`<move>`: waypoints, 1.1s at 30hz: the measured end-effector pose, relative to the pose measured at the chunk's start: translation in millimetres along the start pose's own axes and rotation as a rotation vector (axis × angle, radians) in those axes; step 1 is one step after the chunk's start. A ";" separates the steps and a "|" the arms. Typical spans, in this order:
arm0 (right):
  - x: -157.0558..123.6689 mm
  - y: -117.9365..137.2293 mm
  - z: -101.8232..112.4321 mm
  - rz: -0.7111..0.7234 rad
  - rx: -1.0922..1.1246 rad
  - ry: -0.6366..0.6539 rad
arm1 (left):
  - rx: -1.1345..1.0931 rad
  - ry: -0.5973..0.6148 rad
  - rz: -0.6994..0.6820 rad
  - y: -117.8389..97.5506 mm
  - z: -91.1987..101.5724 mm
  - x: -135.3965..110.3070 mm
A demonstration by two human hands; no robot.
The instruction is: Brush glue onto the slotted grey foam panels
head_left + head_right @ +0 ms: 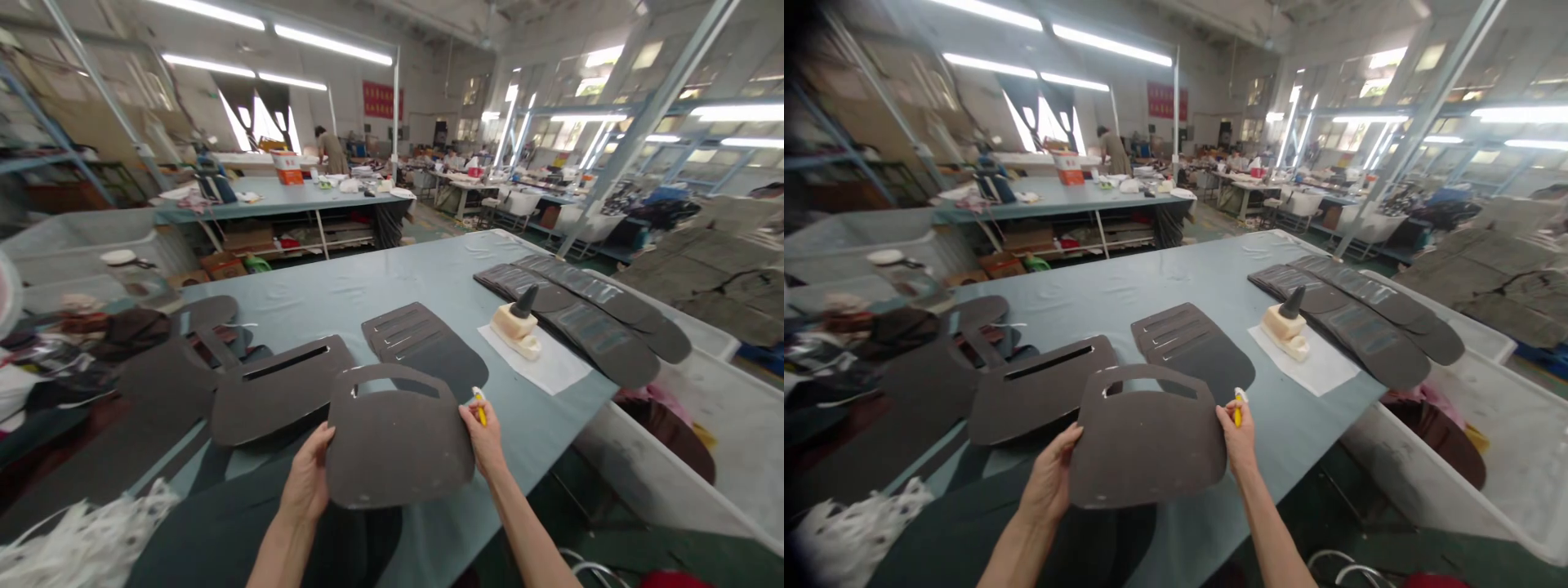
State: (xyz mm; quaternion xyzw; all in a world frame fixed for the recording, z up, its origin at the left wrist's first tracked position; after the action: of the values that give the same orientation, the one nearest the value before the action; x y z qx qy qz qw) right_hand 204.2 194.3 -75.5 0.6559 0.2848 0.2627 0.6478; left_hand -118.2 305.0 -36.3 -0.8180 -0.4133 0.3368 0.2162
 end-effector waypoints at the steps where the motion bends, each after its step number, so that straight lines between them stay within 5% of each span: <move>1: 17.7 -0.3 14.0 0.033 -0.069 0.007 | 0.028 -0.035 -0.010 15.7 0.9 8.1; 6: 109.5 10.1 63.8 0.263 -0.572 0.122 | 0.245 -0.104 -0.003 92.7 -9.2 54.0; 11: 187.4 -3.9 65.8 0.419 -0.880 0.211 | 0.535 -0.268 -0.005 136.8 -8.8 95.2; 15: 233.8 -26.3 50.9 0.422 -0.964 0.245 | 0.657 -0.433 -0.084 144.6 -6.8 117.4; 21: 279.6 -42.7 38.3 0.381 -1.016 0.241 | 0.676 -0.528 -0.186 137.2 -19.3 142.9; 33: 312.0 -62.1 36.2 0.300 -1.123 0.269 | 0.837 -0.668 -0.131 139.1 -21.8 172.1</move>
State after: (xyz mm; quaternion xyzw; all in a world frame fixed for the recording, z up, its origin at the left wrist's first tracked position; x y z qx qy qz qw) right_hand 446.2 391.7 -146.0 0.2068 0.0861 0.5425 0.8097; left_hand 45.7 366.2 -173.4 -0.4826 -0.3401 0.7003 0.4011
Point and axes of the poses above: each hand's wrist, its own x-axis towards the middle knuckle, its own z-axis out of the back of the hand, y = z × x, the point moved 8 cm from there along x, towards the middle knuckle, and after that the axes turned 8 degrees about y, right-handed, at the moved point
